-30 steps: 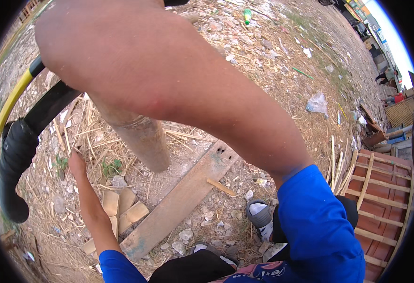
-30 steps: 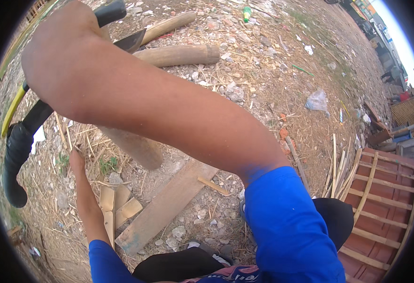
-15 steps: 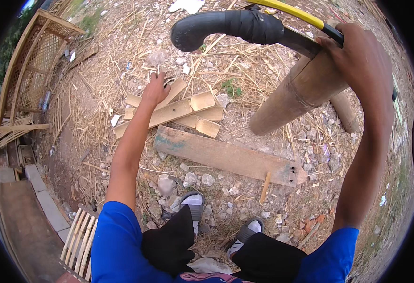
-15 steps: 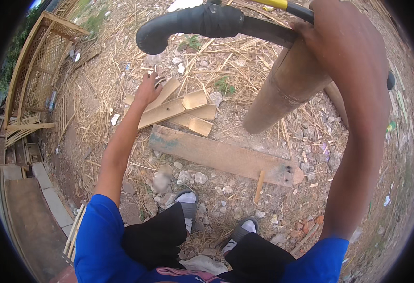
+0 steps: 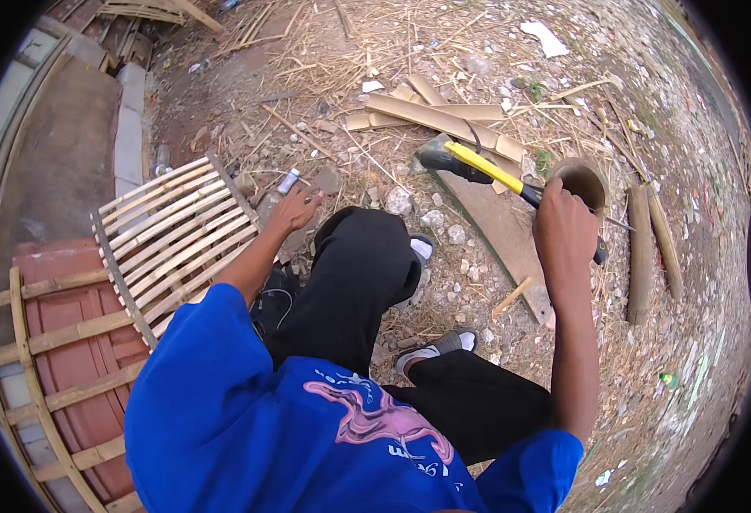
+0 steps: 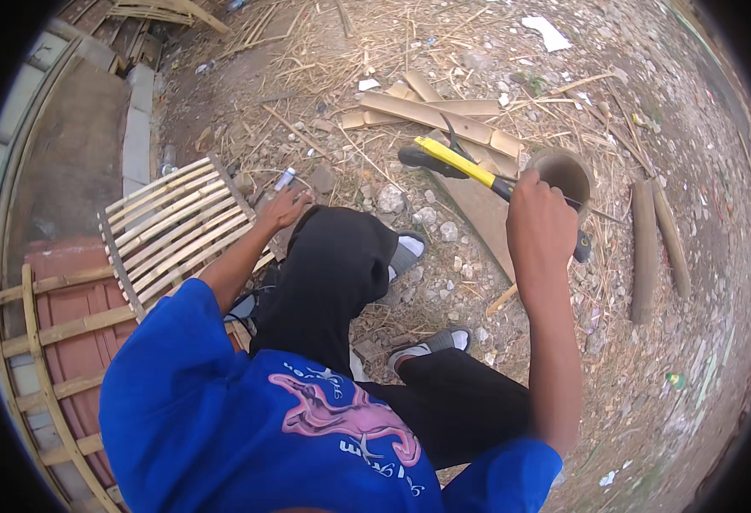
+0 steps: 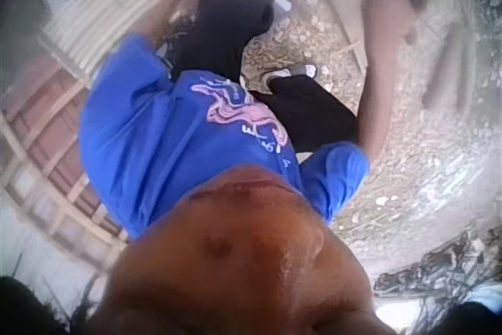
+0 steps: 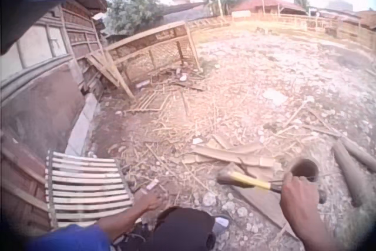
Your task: The person splits bamboo stalks by positioning a knife blade against the bamboo and striking it repeatedly with a hammer.
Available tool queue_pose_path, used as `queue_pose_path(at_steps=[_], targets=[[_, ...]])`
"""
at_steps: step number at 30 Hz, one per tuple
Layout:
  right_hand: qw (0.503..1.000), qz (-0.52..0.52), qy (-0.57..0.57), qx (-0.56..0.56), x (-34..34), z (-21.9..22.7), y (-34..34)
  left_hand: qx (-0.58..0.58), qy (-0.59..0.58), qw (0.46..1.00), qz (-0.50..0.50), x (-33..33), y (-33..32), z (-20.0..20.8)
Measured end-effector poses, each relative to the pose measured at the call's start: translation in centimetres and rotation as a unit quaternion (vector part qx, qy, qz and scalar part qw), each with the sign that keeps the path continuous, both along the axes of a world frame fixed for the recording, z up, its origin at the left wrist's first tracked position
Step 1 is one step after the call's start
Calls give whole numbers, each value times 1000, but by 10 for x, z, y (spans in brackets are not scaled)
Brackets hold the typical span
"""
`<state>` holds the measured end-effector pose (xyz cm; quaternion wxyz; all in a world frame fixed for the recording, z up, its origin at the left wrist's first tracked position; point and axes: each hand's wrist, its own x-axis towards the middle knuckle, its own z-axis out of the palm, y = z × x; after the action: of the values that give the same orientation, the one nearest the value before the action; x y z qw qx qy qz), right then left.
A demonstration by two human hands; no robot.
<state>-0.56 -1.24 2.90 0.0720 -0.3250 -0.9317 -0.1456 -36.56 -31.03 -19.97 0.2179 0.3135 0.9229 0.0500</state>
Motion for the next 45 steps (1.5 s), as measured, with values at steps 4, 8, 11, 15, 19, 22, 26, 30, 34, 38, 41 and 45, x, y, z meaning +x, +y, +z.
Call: queue_pose_path(at_steps=[4, 8, 11, 15, 19, 22, 26, 30, 34, 38, 41, 45], targets=[[995, 39, -60, -76, -47, -26, -160, 70, 4, 994, 88, 1, -154, -3], [987, 112, -83, -79, -87, -69, -258, 92, -72, 981, 155, 16, -240, 37], [976, 154, -103, -118, -102, -104, -296, 131, -62, 967, 208, 9, -281, 25], [982, 96, -123, -108, -78, -78, -314, 101, -73, 977, 172, 6, -290, 26], [989, 54, -67, -118, -40, -54, -307, 144, -112, 969, 165, -18, -302, -23], [989, -4, -20, -146, 9, -69, -324, 105, -93, 974, 178, -15, -301, -33], [976, -66, -16, -205, 64, -100, -350, 142, -328, 887, 290, -1, -272, 12], [979, -9, -72, -192, 74, -141, -388, 238, -399, 807, 366, 12, -301, 14], [980, -10, -105, -166, 84, -163, -403, 240, -415, 793, 375, 18, -331, 12], [948, -94, -161, -259, 91, -165, -403, 256, -487, 721, 421, 23, -342, 19], [918, -143, -190, -319, 86, -150, -409, 309, -456, 679, 486, 24, -339, 19], [866, -201, -213, -405, 85, -146, -407, 344, -530, 590, 502, -9, -351, -7]])
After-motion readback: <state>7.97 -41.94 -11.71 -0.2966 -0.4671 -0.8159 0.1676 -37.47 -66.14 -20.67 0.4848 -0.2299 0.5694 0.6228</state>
